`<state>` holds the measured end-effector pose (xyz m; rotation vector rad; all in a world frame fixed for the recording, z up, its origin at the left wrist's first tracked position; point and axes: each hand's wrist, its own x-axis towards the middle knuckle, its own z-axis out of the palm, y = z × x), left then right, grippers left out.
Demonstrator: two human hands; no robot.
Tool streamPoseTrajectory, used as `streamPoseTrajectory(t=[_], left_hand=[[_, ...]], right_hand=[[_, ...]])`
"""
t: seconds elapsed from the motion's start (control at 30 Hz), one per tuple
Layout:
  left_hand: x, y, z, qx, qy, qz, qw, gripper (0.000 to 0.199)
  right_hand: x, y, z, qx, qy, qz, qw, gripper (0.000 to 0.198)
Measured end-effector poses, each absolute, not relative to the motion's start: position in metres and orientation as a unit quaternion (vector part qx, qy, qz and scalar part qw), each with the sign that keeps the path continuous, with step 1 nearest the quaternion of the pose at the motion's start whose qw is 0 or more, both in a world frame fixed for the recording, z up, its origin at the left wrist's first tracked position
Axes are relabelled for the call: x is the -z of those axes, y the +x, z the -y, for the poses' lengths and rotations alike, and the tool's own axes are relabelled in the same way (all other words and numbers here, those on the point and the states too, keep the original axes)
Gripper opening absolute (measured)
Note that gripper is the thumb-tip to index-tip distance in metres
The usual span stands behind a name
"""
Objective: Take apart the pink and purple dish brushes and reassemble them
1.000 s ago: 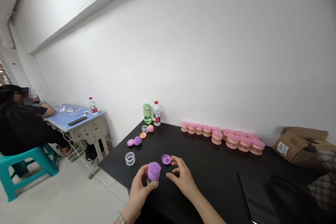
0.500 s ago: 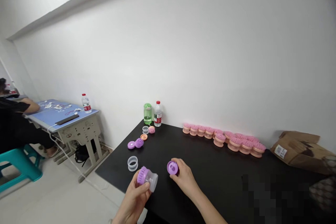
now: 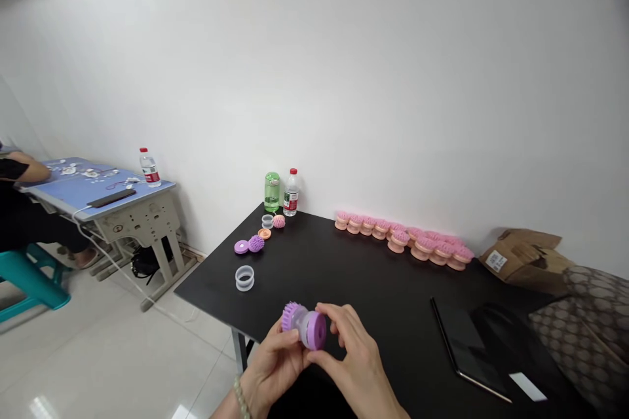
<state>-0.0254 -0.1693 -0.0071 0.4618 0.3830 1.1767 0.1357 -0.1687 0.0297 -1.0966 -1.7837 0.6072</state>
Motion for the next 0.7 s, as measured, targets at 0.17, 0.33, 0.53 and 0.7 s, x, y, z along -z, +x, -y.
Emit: streamPoseTrajectory(t=[0.17,0.33,0.53,0.7], left_hand=[[0.007,-0.022,0.183,-0.532,0.196,-0.171,0.806,0.042],[-0.007,-0.015,0.192,-0.517,0.233,-0.163,0.808,0.047],[-0.022,-0.010,0.204,-0.549,0.270,-0.188,0.768,0.042],[-0.026,-0.009,0.213,-0.559,0.329,-0.253,0.718,0.051]], right_hand=[[-0.029,0.142,0.186,-0.199,-0.410,0.735,0.502,0.055],[-0.031,0.153,0.198,-0.161,-0.409,0.736,0.514,0.046],[-0.037,0.160,0.208,-0.056,-0.354,0.765,0.536,0.041],[-0.032,0.158,0.210,0.003,-0.321,0.773,0.547,0.039]])
